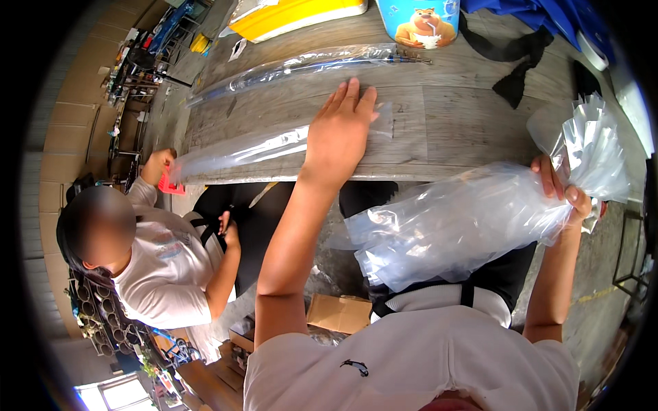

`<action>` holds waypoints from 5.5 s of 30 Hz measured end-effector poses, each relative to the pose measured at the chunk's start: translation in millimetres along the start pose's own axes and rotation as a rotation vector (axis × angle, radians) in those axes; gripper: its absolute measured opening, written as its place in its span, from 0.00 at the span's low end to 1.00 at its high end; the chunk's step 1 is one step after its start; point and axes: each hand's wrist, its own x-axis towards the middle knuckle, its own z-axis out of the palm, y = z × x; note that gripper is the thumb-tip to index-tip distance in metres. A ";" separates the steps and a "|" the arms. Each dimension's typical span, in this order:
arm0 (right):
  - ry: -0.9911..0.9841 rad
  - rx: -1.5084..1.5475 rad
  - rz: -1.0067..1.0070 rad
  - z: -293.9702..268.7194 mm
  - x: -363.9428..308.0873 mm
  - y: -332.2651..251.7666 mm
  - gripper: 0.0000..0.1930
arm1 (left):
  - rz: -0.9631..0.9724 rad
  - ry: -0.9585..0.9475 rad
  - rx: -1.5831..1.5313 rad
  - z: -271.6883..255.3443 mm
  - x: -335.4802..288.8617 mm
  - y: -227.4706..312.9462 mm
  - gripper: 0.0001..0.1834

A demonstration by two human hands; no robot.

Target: The person picks up clear plastic sheets from a table, aligns them, and bundles them together by hand while a coworker cuts plastic with scissors.

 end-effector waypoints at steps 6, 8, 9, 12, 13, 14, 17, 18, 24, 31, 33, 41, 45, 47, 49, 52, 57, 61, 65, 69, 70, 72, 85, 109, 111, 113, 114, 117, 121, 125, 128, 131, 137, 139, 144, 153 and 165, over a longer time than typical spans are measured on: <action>0.040 -0.045 0.019 3.1 -2.6 -0.4 0.24 | 0.112 -0.031 -0.058 7.4 13.4 29.7 0.20; 0.034 -0.068 0.006 5.5 -2.3 -1.5 0.24 | 0.110 -0.042 -0.022 9.3 15.9 33.5 0.21; 0.037 -0.078 -0.004 4.5 -3.1 -1.7 0.24 | 0.096 -0.049 -0.063 9.8 16.2 32.8 0.22; -0.045 -0.129 0.032 -6.3 -3.4 -2.1 0.27 | 0.074 -0.070 -0.145 7.7 13.5 26.8 0.22; -0.046 -0.118 0.024 -6.1 -3.1 -1.1 0.27 | 0.078 -0.075 -0.144 7.1 12.7 26.4 0.22; -0.048 -0.119 0.023 -6.8 -3.1 -0.3 0.27 | 0.083 -0.079 -0.143 7.1 12.4 26.3 0.22; -0.068 -0.131 0.022 -8.5 -3.0 -0.4 0.28 | 0.082 -0.095 -0.124 5.6 12.6 27.9 0.23; -0.077 -0.136 0.017 -8.3 -3.1 -0.5 0.28 | 0.088 -0.092 -0.124 5.2 13.1 28.1 0.23; -0.034 -0.199 0.036 -6.4 -3.2 -5.0 0.27 | 0.091 -0.088 -0.163 6.3 13.5 27.8 0.23; 0.027 -0.353 0.116 12.8 -11.1 -12.0 0.27 | 0.091 -0.089 -0.146 5.7 11.4 28.2 0.21; 0.062 -0.315 0.139 28.2 -14.5 -11.5 0.28 | 0.050 -0.078 -0.320 -2.4 13.8 36.3 0.21; 0.167 -0.133 0.195 83.5 -23.8 -4.1 0.32 | -0.228 -0.164 -1.110 -84.8 26.6 146.6 0.15; 0.118 -0.047 0.163 83.2 -25.9 3.9 0.31 | -0.028 0.141 -0.553 -77.7 28.7 155.2 0.20; 0.006 -0.074 0.224 67.1 -22.1 7.8 0.31 | 0.109 0.205 -0.207 -81.4 28.0 156.6 0.24; -0.085 -0.053 0.243 62.2 -25.2 6.4 0.31 | 0.090 0.074 -0.247 -95.2 27.5 156.2 0.28; -0.062 -0.117 0.243 68.2 -30.1 -6.8 0.31 | -0.057 -0.199 -0.612 -104.4 23.3 154.6 0.32; 0.012 -0.054 0.149 56.9 -21.1 -15.2 0.26 | -0.221 -0.389 -0.961 -77.1 -47.5 129.4 0.36; -0.112 -0.018 0.049 4.9 -8.7 -13.5 0.11 | -0.417 -0.766 -0.937 -53.5 -153.3 83.5 0.36; -0.053 0.198 0.070 -17.6 -7.0 -3.4 0.12 | -0.702 -0.982 -0.505 -89.9 -183.4 14.4 0.38; -0.054 0.136 0.082 -17.1 -7.1 0.0 0.12 | -0.628 0.184 0.255 -95.2 -150.5 -47.6 0.46; -0.034 0.140 0.097 -16.0 -7.8 -0.1 0.12 | -0.520 0.289 0.283 -94.5 -142.6 -71.6 0.48; -0.018 0.144 0.113 -15.3 -5.4 1.8 0.12 | -0.422 0.279 0.260 -88.4 -112.3 -100.7 0.53; 0.040 -0.072 0.028 -9.0 -5.4 1.0 0.16 | -0.124 0.143 0.068 -36.8 -25.7 -71.0 0.12; 0.026 -0.238 -0.001 -1.9 -8.9 -2.9 0.22 | 0.045 -0.063 0.135 9.7 5.5 19.6 0.20; -0.009 -0.227 -0.020 -7.8 -7.6 -0.6 0.22 | 0.036 -0.068 0.120 10.3 4.9 19.3 0.20; -0.010 -0.215 -0.024 -9.8 -7.2 0.3 0.23 | 0.028 -0.069 0.091 10.1 4.6 19.1 0.20; -0.009 -0.209 -0.028 -9.7 -7.3 -0.1 0.23 | 0.021 -0.076 0.081 9.9 5.0 18.8 0.20; 0.056 -0.191 0.015 -0.2 -9.5 -3.4 0.23 | 0.005 -0.094 0.064 10.2 6.5 19.0 0.20; 0.113 -0.227 0.076 3.4 -12.6 -9.3 0.25 | 0.031 -0.017 0.050 12.1 5.9 17.0 0.18; 0.076 -0.304 0.129 3.6 -20.2 -8.3 0.26 | -0.170 -0.081 -0.500 -27.0 19.8 48.6 0.18; 0.120 -0.275 0.162 18.6 -31.5 -3.1 0.30 | -0.332 -0.244 -0.860 -83.2 37.6 111.9 0.27; 0.167 -0.119 0.128 69.4 -30.8 -12.9 0.29 | -0.145 -0.174 -0.928 -101.4 33.9 155.4 0.23; 0.184 -0.015 0.037 82.8 -34.3 -10.0 0.28 | 0.010 0.055 -0.500 -98.8 33.3 175.3 0.22; 0.125 -0.030 0.092 76.7 -36.1 -13.3 0.28 | 0.097 0.162 -0.268 -99.0 31.2 175.8 0.24; 0.053 -0.090 0.194 58.3 -38.6 -18.5 0.28 | -0.187 -0.646 -0.817 -132.4 38.1 166.4 0.29; -0.056 0.087 0.067 -19.3 -12.7 -19.0 0.15 | -0.421 -1.077 -0.906 -63.8 -142.9 64.9 0.40; -0.008 0.049 0.019 -39.8 -9.4 -4.6 0.09 | -0.422 0.161 0.315 -58.8 -96.8 -135.7 0.38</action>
